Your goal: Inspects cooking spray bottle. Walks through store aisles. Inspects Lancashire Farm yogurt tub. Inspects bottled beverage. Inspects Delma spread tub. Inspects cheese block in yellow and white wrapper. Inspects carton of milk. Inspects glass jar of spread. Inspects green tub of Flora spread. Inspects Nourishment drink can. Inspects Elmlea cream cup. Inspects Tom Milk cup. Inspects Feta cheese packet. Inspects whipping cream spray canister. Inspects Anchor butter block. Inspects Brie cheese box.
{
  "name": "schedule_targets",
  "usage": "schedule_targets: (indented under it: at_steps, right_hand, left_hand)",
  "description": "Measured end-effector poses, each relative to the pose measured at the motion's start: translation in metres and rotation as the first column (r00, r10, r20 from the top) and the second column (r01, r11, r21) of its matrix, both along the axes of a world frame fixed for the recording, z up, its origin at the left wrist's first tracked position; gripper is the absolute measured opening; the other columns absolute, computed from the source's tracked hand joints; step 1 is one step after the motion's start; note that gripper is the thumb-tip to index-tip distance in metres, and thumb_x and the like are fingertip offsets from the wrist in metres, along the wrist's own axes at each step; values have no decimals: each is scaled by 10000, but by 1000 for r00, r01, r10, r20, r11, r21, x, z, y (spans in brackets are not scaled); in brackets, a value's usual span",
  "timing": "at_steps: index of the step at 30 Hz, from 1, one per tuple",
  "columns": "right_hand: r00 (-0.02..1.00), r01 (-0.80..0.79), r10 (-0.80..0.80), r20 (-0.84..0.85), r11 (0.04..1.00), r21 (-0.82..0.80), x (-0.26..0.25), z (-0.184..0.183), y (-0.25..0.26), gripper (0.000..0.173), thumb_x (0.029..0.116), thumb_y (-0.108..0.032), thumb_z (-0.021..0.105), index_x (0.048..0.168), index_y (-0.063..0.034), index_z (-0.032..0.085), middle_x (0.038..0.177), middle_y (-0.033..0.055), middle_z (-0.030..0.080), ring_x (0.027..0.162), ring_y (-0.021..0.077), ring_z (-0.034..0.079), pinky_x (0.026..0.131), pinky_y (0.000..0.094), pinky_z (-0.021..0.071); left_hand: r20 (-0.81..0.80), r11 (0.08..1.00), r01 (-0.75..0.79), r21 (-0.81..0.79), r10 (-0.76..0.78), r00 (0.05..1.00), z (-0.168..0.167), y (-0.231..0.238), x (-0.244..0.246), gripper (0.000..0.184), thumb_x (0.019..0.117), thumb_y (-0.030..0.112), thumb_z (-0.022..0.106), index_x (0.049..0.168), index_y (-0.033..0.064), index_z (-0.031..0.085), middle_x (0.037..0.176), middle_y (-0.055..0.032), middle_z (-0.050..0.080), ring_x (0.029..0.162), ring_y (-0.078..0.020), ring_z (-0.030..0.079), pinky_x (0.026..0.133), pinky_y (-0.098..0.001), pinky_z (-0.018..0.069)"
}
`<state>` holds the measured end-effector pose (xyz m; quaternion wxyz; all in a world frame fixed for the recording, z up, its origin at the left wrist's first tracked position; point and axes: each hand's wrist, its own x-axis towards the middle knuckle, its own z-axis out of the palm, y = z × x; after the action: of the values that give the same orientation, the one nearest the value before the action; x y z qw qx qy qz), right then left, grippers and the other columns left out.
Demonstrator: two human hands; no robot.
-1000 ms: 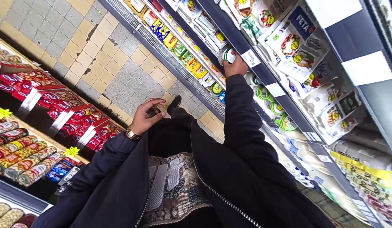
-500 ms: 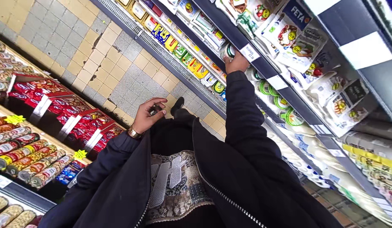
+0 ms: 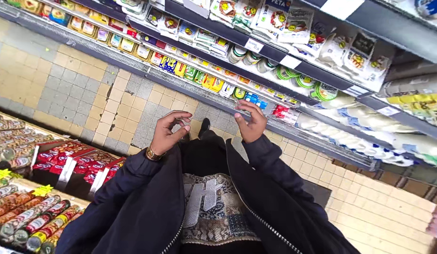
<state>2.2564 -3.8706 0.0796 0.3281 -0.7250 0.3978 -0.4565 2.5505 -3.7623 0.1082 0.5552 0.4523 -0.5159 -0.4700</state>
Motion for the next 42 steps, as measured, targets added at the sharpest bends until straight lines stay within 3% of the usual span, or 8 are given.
schedule_targets:
  at_steps: [7, 15, 28, 42]
  right_hand:
    - [973, -49, 24, 231, 994, 102, 15, 13, 119, 373, 1048, -344, 556, 1157, -16, 696, 1184, 131, 709, 987, 183, 712, 851, 362, 614]
    - [970, 21, -56, 237, 989, 146, 30, 5, 188, 401, 1047, -380, 551, 1140, -17, 693, 996, 56, 725, 768, 65, 664, 672, 245, 579]
    - [966, 61, -86, 242, 992, 110, 41, 9, 215, 350, 1048, -321, 565, 1134, -5, 687, 956, 40, 718, 746, 51, 657, 645, 224, 572]
    - [965, 92, -117, 233, 989, 116, 45, 5, 219, 338, 1041, -301, 583, 1129, 8, 687, 950, 44, 720, 755, 56, 667, 645, 227, 580]
  left_hand:
    - [-51, 990, 135, -51, -137, 989, 1, 33, 0, 285, 971, 168, 658, 1184, -22, 659, 1169, -120, 697, 970, -161, 687, 834, -332, 586]
    - [-106, 974, 222, -51, -227, 968, -5, 67, -3, 221, 966, 137, 661, 1118, -22, 673, 1117, -110, 706, 967, -160, 693, 829, -328, 591]
    - [-116, 967, 246, -63, -252, 961, -5, 91, 0, 215, 968, 130, 658, 1109, -32, 670, 1093, -112, 708, 956, -160, 695, 826, -327, 594]
    - [-132, 959, 275, -63, -281, 951, -12, 88, 3, 219, 965, 139, 665, 1108, -27, 667, 1096, -112, 707, 936, -151, 693, 812, -314, 590]
